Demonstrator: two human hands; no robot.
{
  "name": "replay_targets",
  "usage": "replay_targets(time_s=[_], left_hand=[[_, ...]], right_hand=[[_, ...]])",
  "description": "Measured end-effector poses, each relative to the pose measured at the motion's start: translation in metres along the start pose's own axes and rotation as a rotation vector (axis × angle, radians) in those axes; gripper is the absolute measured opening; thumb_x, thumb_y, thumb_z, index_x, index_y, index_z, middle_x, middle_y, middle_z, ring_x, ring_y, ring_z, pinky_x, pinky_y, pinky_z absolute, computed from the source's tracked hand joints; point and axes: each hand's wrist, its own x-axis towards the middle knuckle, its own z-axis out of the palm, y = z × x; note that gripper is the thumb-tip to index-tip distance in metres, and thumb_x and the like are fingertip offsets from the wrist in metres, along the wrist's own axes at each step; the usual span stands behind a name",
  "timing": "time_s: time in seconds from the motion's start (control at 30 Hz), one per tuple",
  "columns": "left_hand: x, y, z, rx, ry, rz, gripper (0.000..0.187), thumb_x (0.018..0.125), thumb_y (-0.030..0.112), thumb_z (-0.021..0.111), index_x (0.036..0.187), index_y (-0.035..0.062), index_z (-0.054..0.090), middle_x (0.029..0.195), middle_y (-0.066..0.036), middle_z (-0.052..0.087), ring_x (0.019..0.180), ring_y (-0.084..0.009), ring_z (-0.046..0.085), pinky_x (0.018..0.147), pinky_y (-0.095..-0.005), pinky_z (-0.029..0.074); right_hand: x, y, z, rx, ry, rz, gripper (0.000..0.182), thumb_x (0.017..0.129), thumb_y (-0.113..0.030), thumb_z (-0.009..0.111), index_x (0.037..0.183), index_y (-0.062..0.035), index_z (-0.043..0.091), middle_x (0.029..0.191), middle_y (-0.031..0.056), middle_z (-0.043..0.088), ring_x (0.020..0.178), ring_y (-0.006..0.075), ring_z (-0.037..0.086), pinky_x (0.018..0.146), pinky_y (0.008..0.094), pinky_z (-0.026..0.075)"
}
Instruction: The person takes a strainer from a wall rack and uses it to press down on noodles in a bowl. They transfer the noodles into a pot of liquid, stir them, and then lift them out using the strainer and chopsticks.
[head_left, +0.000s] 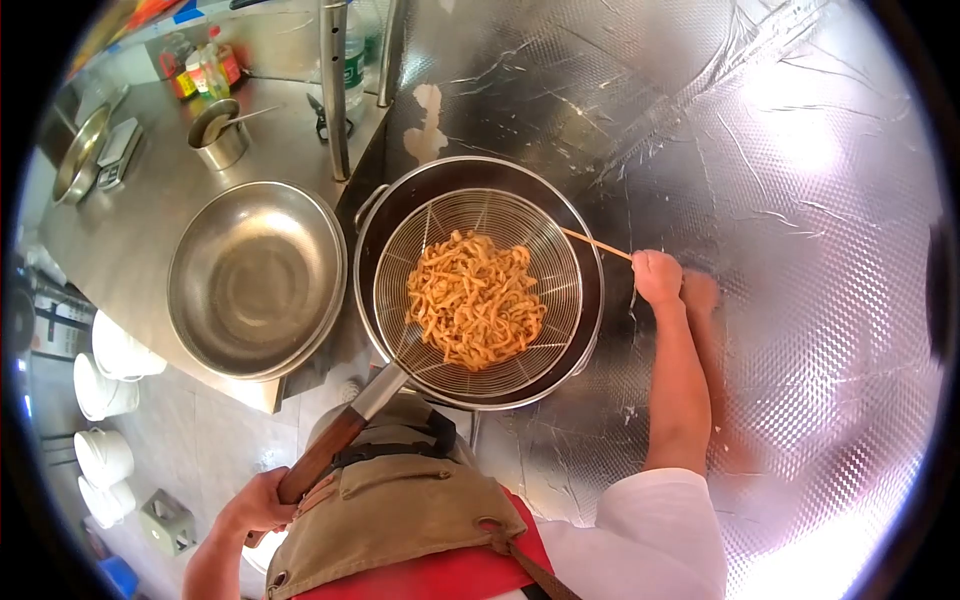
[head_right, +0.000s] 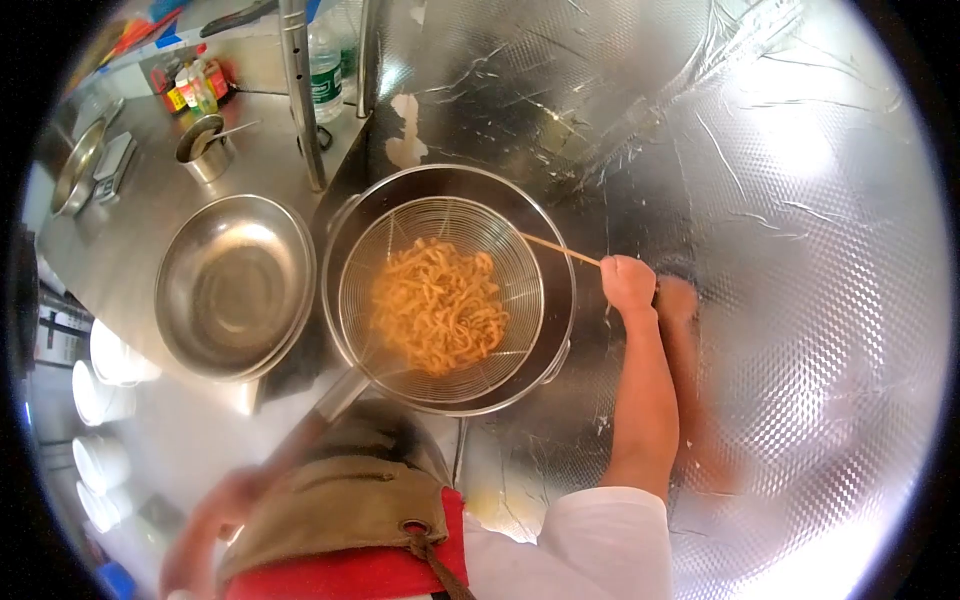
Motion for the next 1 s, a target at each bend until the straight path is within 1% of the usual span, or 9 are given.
replay_targets(time_s=[0.3,0.43,0.47,0.67,0.7,0.8,0.83,0.93,1.0], left_hand=[[0.002,0.001,0.003,0.014,-0.016,-0.032,0.034,0.072,0.009,0.073,0.098,-0.0006,0.054,0.065,-0.006,0.056,0.051,-0.0127,0.056,0.045,-0.0283,0.046],[-0.007,0.009,-0.007,-0.177,-0.113,-0.027,0.035,0.072,0.009,0.072,0.100,-0.0008,0.054,0.066,-0.006,0.057,0.051,-0.0128,0.056,0.045,-0.0282,0.046],[-0.005,0.007,-0.006,-0.127,-0.090,-0.014,0.034,0.072,0.009,0.072,0.100,-0.0008,0.054,0.066,-0.006,0.057,0.051,-0.0128,0.056,0.045,-0.0283,0.046],[0.005,-0.007,0.003,-0.033,-0.028,0.005,0.034,0.073,0.010,0.072,0.101,-0.0012,0.054,0.067,-0.007,0.057,0.051,-0.0130,0.056,0.045,-0.0287,0.047],[0.004,-0.007,0.004,-0.037,-0.026,-0.002,0.035,0.073,0.010,0.071,0.101,-0.0012,0.054,0.067,-0.007,0.058,0.051,-0.0131,0.056,0.045,-0.0288,0.047],[0.004,-0.009,0.005,-0.053,-0.037,0.004,0.035,0.073,0.010,0.071,0.102,-0.0013,0.054,0.067,-0.007,0.058,0.051,-0.0135,0.056,0.046,-0.0291,0.047],[0.006,-0.009,0.005,-0.051,-0.040,0.012,0.036,0.073,0.010,0.071,0.102,-0.0013,0.053,0.068,-0.007,0.058,0.051,-0.0137,0.057,0.046,-0.0292,0.047],[0.005,-0.009,0.005,-0.042,-0.057,0.016,0.036,0.073,0.009,0.071,0.102,-0.0013,0.053,0.068,-0.008,0.058,0.051,-0.0142,0.057,0.046,-0.0296,0.048],[-0.007,0.012,-0.001,-0.078,-0.095,-0.024,0.036,0.073,0.009,0.071,0.102,-0.0014,0.052,0.068,-0.008,0.058,0.051,-0.0145,0.057,0.046,-0.0297,0.048]], right_hand=[[0.000,-0.006,-0.005,0.037,-0.044,-0.005,0.037,0.085,-0.029,0.044,0.065,-0.0019,0.060,0.072,0.0214,0.060,0.070,0.0427,0.058,0.065,0.0503,0.044],[0.002,-0.021,0.003,0.082,-0.044,-0.004,0.038,0.085,-0.030,0.045,0.066,-0.0015,0.061,0.073,0.0215,0.060,0.072,0.0427,0.058,0.066,0.0499,0.045],[0.002,-0.027,0.004,0.089,-0.043,0.001,0.038,0.086,-0.030,0.045,0.067,-0.0011,0.061,0.074,0.0216,0.060,0.072,0.0427,0.058,0.066,0.0498,0.045],[-0.007,-0.064,-0.005,0.206,-0.202,0.195,0.049,0.091,-0.040,0.044,0.076,0.0021,0.062,0.078,0.0258,0.060,0.078,0.0444,0.058,0.070,0.0478,0.045],[-0.010,-0.062,-0.004,0.207,-0.216,0.188,0.053,0.091,-0.044,0.046,0.073,0.0036,0.061,0.073,0.0247,0.060,0.073,0.0418,0.060,0.068,0.0447,0.045],[-0.023,-0.069,-0.014,0.428,-0.307,0.217,0.054,0.091,-0.044,0.049,0.070,0.0042,0.060,0.069,0.0204,0.061,0.068,0.0346,0.061,0.066,0.0413,0.045],[-0.028,-0.064,-0.010,0.505,-0.292,0.199,0.048,0.089,-0.040,0.055,0.072,0.0043,0.060,0.067,0.0162,0.060,0.067,0.0253,0.060,0.064,0.0370,0.044],[-0.033,-0.063,-0.015,0.488,-0.382,0.143,0.040,0.089,-0.033,0.059,0.078,0.0049,0.062,0.069,0.0146,0.059,0.067,0.0199,0.058,0.062,0.0348,0.044],[-0.032,-0.071,-0.026,0.498,-0.436,0.186,0.035,0.088,-0.029,0.060,0.081,0.0049,0.062,0.068,0.0111,0.059,0.066,0.0172,0.055,0.062,0.0339,0.043]])
